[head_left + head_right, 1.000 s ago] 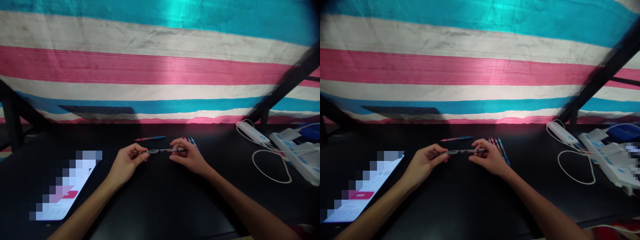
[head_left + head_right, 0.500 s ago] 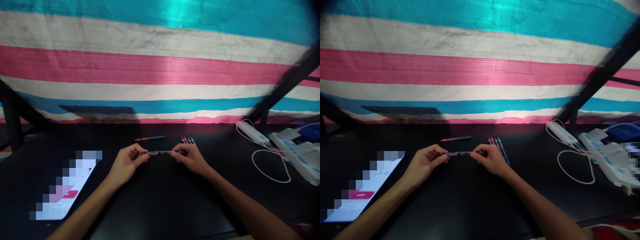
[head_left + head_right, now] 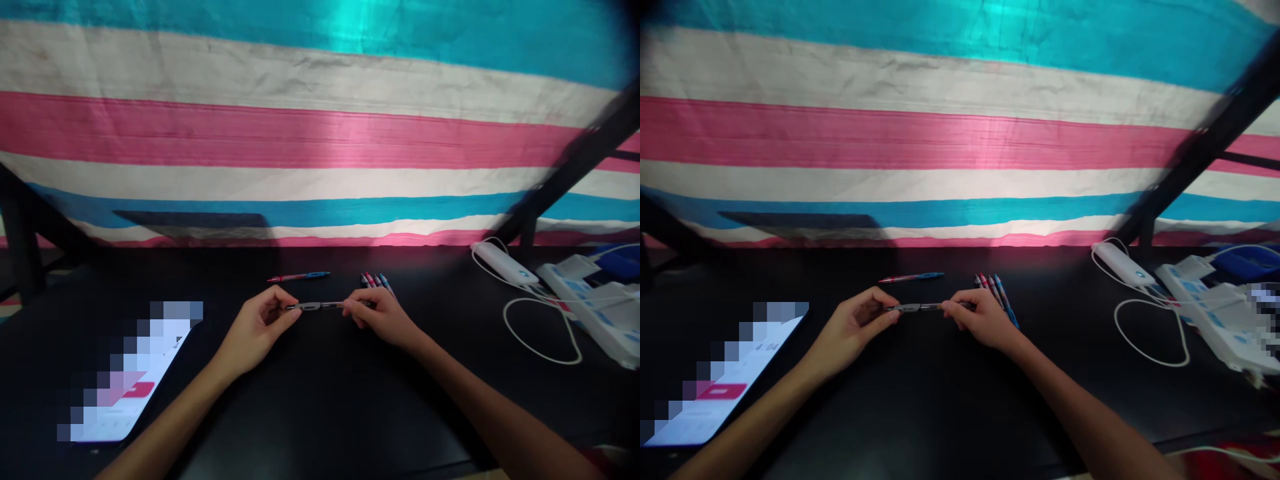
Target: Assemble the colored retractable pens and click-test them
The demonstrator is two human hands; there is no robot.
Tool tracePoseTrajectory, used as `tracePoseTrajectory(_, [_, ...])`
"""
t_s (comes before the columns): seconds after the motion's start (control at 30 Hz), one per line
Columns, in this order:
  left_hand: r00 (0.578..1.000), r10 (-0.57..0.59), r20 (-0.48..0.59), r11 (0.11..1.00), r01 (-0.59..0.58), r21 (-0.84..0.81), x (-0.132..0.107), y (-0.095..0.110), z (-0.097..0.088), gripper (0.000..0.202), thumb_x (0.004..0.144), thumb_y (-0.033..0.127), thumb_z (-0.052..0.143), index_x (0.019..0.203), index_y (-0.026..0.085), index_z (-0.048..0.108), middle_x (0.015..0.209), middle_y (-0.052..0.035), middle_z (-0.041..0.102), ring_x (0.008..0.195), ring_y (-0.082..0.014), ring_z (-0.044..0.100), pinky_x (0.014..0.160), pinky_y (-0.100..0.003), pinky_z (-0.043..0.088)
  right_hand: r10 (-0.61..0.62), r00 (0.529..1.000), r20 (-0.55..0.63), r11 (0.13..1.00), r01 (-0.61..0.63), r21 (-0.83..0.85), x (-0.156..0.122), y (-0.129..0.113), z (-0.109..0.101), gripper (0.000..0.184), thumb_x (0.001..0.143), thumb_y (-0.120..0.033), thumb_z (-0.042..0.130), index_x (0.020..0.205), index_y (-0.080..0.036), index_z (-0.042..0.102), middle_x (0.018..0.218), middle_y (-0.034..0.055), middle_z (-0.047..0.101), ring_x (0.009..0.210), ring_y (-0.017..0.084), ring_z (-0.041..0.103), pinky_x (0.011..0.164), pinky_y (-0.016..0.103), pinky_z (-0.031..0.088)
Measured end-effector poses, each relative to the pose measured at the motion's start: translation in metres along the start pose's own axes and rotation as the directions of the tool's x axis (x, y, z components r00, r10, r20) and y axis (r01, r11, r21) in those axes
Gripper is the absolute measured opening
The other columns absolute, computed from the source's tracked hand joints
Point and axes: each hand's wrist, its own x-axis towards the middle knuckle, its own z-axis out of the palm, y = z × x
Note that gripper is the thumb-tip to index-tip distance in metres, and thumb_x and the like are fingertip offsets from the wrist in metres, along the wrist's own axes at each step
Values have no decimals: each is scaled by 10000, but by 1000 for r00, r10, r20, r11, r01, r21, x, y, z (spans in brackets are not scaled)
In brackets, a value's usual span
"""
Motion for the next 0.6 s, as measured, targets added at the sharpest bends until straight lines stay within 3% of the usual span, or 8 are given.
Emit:
tracePoseTrajectory(0.17, [994,-28,104,1000,27,13,2,5,-2,280,888,410,503,768,165,567,699,10,582,673,-125,537,674,-247,411,-218,975,-52,962,206,-181,-2,1,5,224,859,-360,597,883,-166,707,731,26,656,596,114,533,556,229,385])
tracePoseTrajectory(0.33, [962,-121,246,987,91,130,5,-3,-4,386,891,469,459,726,151,602,623,14,553,600,-122,489,580,-237,373,-455,890,-38,821,402,-405,-2,6,6,207,852,-313,623,961,-162,714,697,40,647,598,127,535,588,241,407])
tracePoseTrajectory(0.43, [959,-113,260,980,64,190,4,-6,-6,359,871,460,491,739,150,617,596,30,512,570,-113,450,539,-226,333,-495,869,20,774,451,-445,-2,8,6,214,878,-296,588,994,-155,699,744,61,658,643,140,550,616,249,415])
tracePoseTrajectory(0.6, [988,-55,147,941,2,338,2,-2,-3,302,867,401,496,762,161,646,602,29,526,572,-120,457,532,-227,317,-448,891,73,768,425,-479,-4,5,5,220,899,-292,542,994,-155,687,763,63,657,654,142,552,624,250,401])
